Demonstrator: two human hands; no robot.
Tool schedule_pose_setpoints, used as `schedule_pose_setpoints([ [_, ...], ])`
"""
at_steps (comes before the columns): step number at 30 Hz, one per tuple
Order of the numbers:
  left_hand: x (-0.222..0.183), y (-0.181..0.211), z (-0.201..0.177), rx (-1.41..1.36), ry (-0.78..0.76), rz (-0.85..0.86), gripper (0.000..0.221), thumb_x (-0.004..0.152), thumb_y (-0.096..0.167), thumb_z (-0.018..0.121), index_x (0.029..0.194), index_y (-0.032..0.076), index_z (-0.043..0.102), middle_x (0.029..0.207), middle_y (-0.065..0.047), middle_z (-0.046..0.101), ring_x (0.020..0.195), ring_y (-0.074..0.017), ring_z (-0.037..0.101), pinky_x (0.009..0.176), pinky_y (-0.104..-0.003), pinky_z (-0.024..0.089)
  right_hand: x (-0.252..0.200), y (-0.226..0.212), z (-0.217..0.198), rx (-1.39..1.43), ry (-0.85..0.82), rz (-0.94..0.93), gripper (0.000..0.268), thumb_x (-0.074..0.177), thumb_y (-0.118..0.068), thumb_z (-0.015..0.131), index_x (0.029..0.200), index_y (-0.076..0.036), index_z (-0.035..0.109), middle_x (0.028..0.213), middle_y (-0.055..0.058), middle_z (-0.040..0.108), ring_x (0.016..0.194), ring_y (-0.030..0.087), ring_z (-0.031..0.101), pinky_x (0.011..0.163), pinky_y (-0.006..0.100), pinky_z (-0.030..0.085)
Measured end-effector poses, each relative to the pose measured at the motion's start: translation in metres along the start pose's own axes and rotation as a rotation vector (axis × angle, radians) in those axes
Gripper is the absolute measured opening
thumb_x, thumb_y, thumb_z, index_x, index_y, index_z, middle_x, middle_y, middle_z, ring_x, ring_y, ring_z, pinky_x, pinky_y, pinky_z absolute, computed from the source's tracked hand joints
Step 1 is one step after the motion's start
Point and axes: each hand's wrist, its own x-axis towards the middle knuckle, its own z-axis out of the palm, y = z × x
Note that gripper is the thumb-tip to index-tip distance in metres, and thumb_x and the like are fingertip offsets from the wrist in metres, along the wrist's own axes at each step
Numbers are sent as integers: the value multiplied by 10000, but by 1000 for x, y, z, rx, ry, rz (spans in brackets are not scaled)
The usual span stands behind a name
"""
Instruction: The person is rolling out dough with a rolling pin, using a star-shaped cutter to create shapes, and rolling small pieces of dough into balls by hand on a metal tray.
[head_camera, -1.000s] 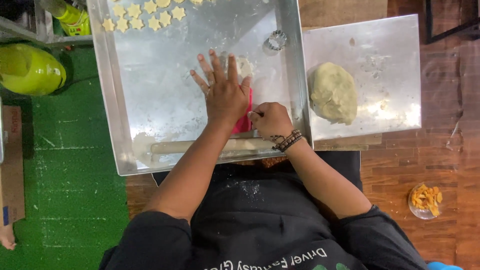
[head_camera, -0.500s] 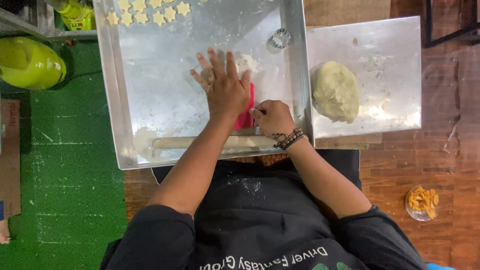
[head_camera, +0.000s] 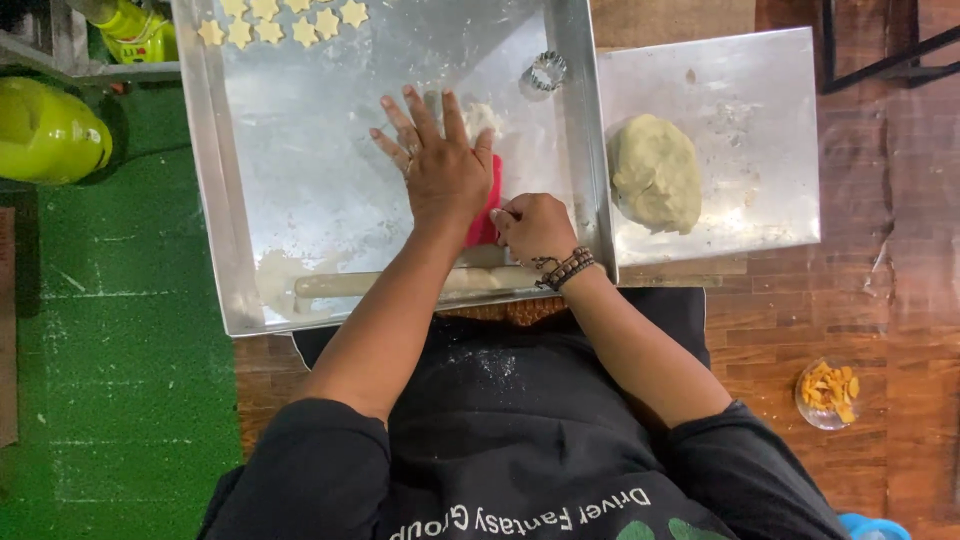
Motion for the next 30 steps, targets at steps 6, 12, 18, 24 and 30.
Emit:
schedule_pose_setpoints([
  [6,6,-11,29,19,288,500,617,1082,403,573,1574,72,406,1666,-252,132,1529,-492,17,1188,-785,-16,-5,-5,-1,-6,-6,84,322,923,-236,642,622,-147,714,458,13,622,447,129,576,615,305,522],
  [12,16,-23,42,-190,404,308,512,1090,419,386,1476,110,520,1628,-220,305,1527,-466,62,1206,-721,-8,-12,-13,-2,106,20,64,380,991,-254,641,639,-123,699,467,26,604,407,132,533,507,288,502],
  [18,14,-79,53,-627,472,88,428,1058,360,377,1274,172,694,1496,-113,557,1509,-392,290,1203,-648,139,-21,-13,-21,353,151,141,219,1062,-248,619,941,-75,679,673,2,594,517,89,521,447,200,470],
  [24,-44,-115,47,-292,198,24,255,1041,295,543,1203,265,738,1495,-47,549,1529,-365,260,1200,-663,136,14,15,-18,633,464,50,223,1003,-179,595,1012,30,673,741,161,695,502,152,626,412,284,513],
  [30,-71,-89,-7,-210,163,180,268,985,115,570,1176,119,758,1520,-223,517,1500,-455,316,1218,-664,43,-3,-5,-13,542,397,213,314,1023,-256,519,1087,18,659,731,138,736,499,181,674,383,317,576],
])
